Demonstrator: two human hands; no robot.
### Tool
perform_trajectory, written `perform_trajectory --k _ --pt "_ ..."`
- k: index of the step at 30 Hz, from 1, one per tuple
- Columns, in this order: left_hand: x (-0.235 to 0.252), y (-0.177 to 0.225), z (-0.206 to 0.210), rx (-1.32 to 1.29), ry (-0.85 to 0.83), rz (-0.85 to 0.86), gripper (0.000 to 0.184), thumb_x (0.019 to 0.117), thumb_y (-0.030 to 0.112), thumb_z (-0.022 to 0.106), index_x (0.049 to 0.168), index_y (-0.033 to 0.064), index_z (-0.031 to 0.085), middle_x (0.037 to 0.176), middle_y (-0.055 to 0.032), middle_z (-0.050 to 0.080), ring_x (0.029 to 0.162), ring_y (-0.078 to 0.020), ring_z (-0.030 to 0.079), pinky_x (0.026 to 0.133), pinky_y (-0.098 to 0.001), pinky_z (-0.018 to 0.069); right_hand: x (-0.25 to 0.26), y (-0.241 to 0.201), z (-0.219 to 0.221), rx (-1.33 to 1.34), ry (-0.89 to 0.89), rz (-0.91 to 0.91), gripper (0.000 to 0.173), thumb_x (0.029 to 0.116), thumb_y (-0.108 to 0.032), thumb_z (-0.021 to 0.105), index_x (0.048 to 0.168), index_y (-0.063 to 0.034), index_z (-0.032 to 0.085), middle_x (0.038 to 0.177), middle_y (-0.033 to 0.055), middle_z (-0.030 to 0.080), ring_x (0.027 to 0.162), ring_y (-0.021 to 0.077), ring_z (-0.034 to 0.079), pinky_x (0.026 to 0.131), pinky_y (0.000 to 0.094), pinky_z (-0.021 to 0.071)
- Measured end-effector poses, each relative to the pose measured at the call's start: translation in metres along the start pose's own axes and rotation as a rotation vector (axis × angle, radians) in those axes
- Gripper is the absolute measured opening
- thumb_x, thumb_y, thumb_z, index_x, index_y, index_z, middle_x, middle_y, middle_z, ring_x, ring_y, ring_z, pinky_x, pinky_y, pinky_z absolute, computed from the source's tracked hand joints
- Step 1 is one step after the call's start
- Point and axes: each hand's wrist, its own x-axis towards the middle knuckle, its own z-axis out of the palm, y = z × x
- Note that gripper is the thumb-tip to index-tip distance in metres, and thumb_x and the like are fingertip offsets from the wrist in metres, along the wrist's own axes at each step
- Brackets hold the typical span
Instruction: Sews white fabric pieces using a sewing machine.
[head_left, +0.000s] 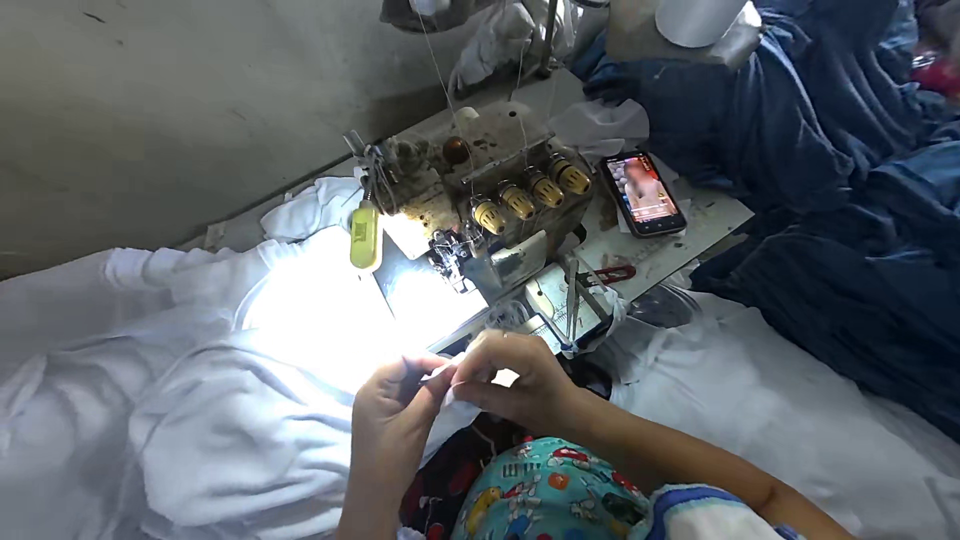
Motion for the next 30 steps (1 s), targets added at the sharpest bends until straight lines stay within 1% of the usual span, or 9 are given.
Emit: perform_trajectory --k 2,4,6,9,13,16,19,23,30 --pt "-0.002 -0.003 0.001 0.002 0.002 -0.011 0.012 0.0963 0.011 0.064 0.089 0.0192 0.07 0.078 0.0154 0.07 0.069 0.0064 0.064 0.064 -0.0117 0.0543 0.002 0.006 -0.001 0.013 0.033 0.076 0.014 0.0945 -0.009 0.07 0.094 0.0041 0.064 0.091 0.0071 0.065 0.077 -0.0011 0.061 0.07 0.0134 0.0533" --pt "-0.005 -0.007 -0.001 0.01 -0.051 0.01 0.011 0.1013 0.027 0.062 0.094 0.0231 0.069 0.082 0.0172 0.069 0.073 0.0075 0.064 0.067 -0.011 0.0532 0.002 0.008 -0.001 0.038 0.067 0.193 0.016 0.0941 -0.014 0.071 0.093 0.0012 0.065 0.093 0.0034 0.064 0.074 -0.0035 0.058 0.068 0.0132 0.0518" --pt "-0.009 -0.009 -0.002 -0.012 -0.086 0.018 0.016 0.0916 0.038 0.072 0.102 0.0256 0.07 0.092 0.0177 0.073 0.083 0.0062 0.068 0.074 -0.0129 0.0575 0.001 0.01 -0.003 0.095 0.059 0.274 0.016 0.0936 -0.015 0.071 0.094 -0.0003 0.064 0.099 0.0025 0.067 0.072 -0.0051 0.058 0.065 0.0132 0.0513" --pt "-0.009 -0.012 -0.002 -0.04 -0.037 0.036 0.015 0.0832 0.018 0.081 0.095 0.0215 0.072 0.088 0.0149 0.074 0.077 0.0039 0.069 0.07 -0.0142 0.0584 0.0 0.011 -0.005 0.273 -0.04 0.35 0.009 0.0966 -0.011 0.066 0.096 -0.0028 0.062 0.094 -0.0019 0.069 0.07 -0.0047 0.061 0.062 0.0145 0.0519" --pt "-0.004 -0.013 -0.008 -0.006 -0.019 0.088 0.003 0.0925 0.022 0.073 0.093 0.024 0.074 0.084 0.0187 0.073 0.071 0.0083 0.066 0.064 -0.01 0.0551 -0.002 0.012 -0.008 0.415 -0.124 0.361 0.007 0.0989 -0.011 0.063 0.098 -0.0042 0.061 0.098 -0.0031 0.066 0.08 -0.0012 0.065 0.072 0.0187 0.0578" --pt "-0.003 -0.015 -0.01 0.046 -0.044 0.089 0.003 0.0955 0.019 0.07 0.095 0.0181 0.072 0.086 0.0163 0.072 0.074 0.0068 0.066 0.067 -0.0117 0.056 -0.001 0.012 -0.01 0.366 -0.136 0.312 0.007 0.0951 -0.008 0.067 0.096 -0.0036 0.062 0.099 -0.0018 0.062 0.082 -0.002 0.063 0.074 0.0177 0.0569" --pt "-0.001 -0.013 -0.01 0.088 -0.043 0.083 0.004 0.0935 0.011 0.07 0.097 0.0102 0.07 0.088 0.0122 0.072 0.077 0.0052 0.066 0.071 -0.0133 0.0566 0.0 0.014 -0.013 0.291 -0.137 0.272 0.006 0.0928 -0.004 0.066 0.098 -0.0052 0.064 0.1 -0.0023 0.065 0.082 -0.0017 0.064 0.074 0.0178 0.0577" --pt "0.001 -0.013 -0.011 0.099 0.029 0.056 0.004 0.0894 0.011 0.074 0.089 0.0085 0.071 0.079 0.0112 0.07 0.072 0.0058 0.065 0.068 -0.013 0.0554 -0.001 0.017 -0.014 0.262 -0.107 0.284 0.009 0.0933 -0.003 0.067 0.102 -0.0056 0.067 0.095 -0.0044 0.071 0.082 0.0013 0.068 0.076 0.0212 0.06" --pt "0.002 -0.02 -0.01 0.183 0.09 0.107 0.007 0.0934 0.008 0.07 0.089 0.0035 0.074 0.08 0.0069 0.072 0.073 0.0047 0.067 0.069 -0.0133 0.0564 -0.002 0.014 -0.011 0.24 -0.011 0.316 0.007 0.0918 -0.006 0.072 0.097 -0.0081 0.068 0.088 -0.0067 0.073 0.076 0.0017 0.07 0.072 0.02 0.0611"
